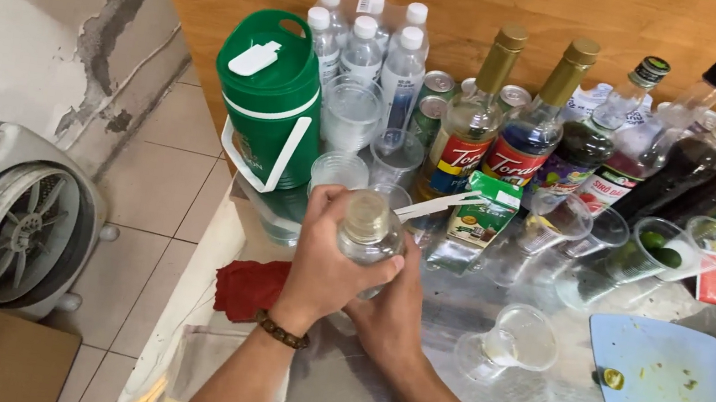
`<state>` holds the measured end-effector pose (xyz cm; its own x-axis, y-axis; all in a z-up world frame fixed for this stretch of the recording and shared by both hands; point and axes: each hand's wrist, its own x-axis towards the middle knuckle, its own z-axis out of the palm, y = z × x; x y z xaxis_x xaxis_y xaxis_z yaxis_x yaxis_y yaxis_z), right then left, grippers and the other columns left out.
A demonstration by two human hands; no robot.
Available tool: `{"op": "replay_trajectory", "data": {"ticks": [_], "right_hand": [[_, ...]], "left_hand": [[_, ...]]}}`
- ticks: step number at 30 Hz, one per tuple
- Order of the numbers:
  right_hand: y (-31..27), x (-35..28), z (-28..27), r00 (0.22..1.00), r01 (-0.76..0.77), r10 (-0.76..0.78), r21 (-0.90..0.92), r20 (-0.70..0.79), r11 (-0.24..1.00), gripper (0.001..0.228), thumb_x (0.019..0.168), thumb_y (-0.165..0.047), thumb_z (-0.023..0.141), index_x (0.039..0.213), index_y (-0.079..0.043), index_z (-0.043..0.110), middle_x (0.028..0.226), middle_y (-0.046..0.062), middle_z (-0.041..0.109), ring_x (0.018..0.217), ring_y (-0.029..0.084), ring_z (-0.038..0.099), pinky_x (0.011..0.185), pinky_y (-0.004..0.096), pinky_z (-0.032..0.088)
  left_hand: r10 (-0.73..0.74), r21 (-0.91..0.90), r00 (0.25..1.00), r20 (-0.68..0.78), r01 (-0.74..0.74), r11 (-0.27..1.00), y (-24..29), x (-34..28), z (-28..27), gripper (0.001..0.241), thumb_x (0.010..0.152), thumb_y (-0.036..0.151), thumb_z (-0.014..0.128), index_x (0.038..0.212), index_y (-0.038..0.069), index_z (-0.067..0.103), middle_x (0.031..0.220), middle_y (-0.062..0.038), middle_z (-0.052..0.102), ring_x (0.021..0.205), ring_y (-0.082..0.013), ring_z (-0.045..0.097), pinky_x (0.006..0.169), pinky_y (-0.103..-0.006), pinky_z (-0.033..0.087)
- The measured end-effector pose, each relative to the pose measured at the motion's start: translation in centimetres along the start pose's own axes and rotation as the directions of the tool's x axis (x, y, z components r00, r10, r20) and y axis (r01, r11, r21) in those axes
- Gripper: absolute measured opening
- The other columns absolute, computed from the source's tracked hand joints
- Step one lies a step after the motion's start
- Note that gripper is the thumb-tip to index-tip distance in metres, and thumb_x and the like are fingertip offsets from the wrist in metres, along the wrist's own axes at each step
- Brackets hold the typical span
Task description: The person stirs a clear liquid in a plastic cup using a long spoon. They then pour a green syrup from a bottle into the cup and continue stirring the mixture.
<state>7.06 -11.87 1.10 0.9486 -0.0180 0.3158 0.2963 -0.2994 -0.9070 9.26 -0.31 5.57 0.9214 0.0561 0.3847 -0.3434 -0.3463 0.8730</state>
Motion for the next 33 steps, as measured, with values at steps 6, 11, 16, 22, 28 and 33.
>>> {"op": "replay_trajectory", "data": {"ticks": [6,11,16,22,28,33], "right_hand": [[-0.7,0.4,1.0,0.976,0.172,-0.188,-0.149,-0.105,0.974,0.097,0.075,-0.018,0.089,0.147,0.01,0.029,0.13,0.033,0.052,0.12,0.057,0.054,0.091,0.061,0.053],[1.0,-0.9,0.6,0.967,0.236,-0.246,-0.123,-0.069,0.964,0.108,0.073,-0.02,0.093,0.147,0.016,0.024,0.135,0.039,0.041,0.124,0.063,0.046,0.097,0.065,0.045],[-0.3,-2.0,-1.8,0.99,0.137,-0.136,0.021,-0.036,0.99,0.128,0.068,-0.047,0.09,0.159,0.001,0.014,0.153,0.037,0.029,0.141,0.057,0.034,0.109,0.066,0.037],[1.0,-0.2,-3.7,0.956,0.181,-0.243,-0.317,-0.166,0.931,0.027,0.096,-0.026,0.07,0.122,-0.026,0.077,0.116,0.005,0.047,0.099,0.024,0.055,0.083,0.035,0.048],[0.5,1.6,-4.5,0.938,0.316,-0.348,-0.413,-0.003,0.854,0.016,0.102,-0.031,0.063,0.106,-0.032,0.079,0.081,-0.009,0.058,0.088,0.013,0.061,0.085,0.034,0.034],[0.6,2.9,-5.7,0.874,0.424,-0.486,-0.472,-0.012,0.773,0.01,0.097,-0.03,0.071,0.092,-0.026,0.078,0.076,-0.009,0.069,0.076,0.014,0.063,0.08,0.035,0.039]], "left_hand": [[-0.032,-0.112,0.975,-0.22,0.007,0.994,2.4,-0.4,1.3,0.069,0.049,0.023,0.091,0.109,0.002,0.067,0.12,-0.015,0.05,0.11,-0.0396,0.065,0.105,-0.0526,0.046],[-0.062,-0.173,0.973,-0.221,0.024,0.985,2.1,-0.1,0.1,0.077,0.05,0.027,0.093,0.118,0.006,0.066,0.121,-0.012,0.049,0.114,-0.0339,0.062,0.106,-0.0491,0.044],[-0.094,-0.251,0.973,-0.213,0.038,0.967,0.9,-0.2,-1.7,0.086,0.055,0.03,0.095,0.129,0.004,0.059,0.126,-0.018,0.05,0.118,-0.0332,0.06,0.109,-0.0516,0.039],[-0.099,-0.395,0.983,-0.154,0.03,0.918,-0.3,-0.9,-2.0,0.086,0.068,0.032,0.093,0.137,0.009,0.048,0.122,-0.01,0.054,0.116,-0.0195,0.052,0.108,-0.0486,0.041],[-0.17,-0.441,0.982,-0.088,0.115,0.89,-0.9,-0.8,-1.6,0.084,0.076,0.035,0.088,0.144,0.008,0.048,0.129,-0.016,0.054,0.123,-0.0267,0.056,0.109,-0.0482,0.046],[-0.207,-0.455,0.978,-0.035,0.169,0.874,-0.6,-1.2,-1.6,0.086,0.08,0.036,0.086,0.15,0.009,0.042,0.136,-0.019,0.051,0.129,-0.0302,0.055,0.109,-0.0488,0.047]]}}
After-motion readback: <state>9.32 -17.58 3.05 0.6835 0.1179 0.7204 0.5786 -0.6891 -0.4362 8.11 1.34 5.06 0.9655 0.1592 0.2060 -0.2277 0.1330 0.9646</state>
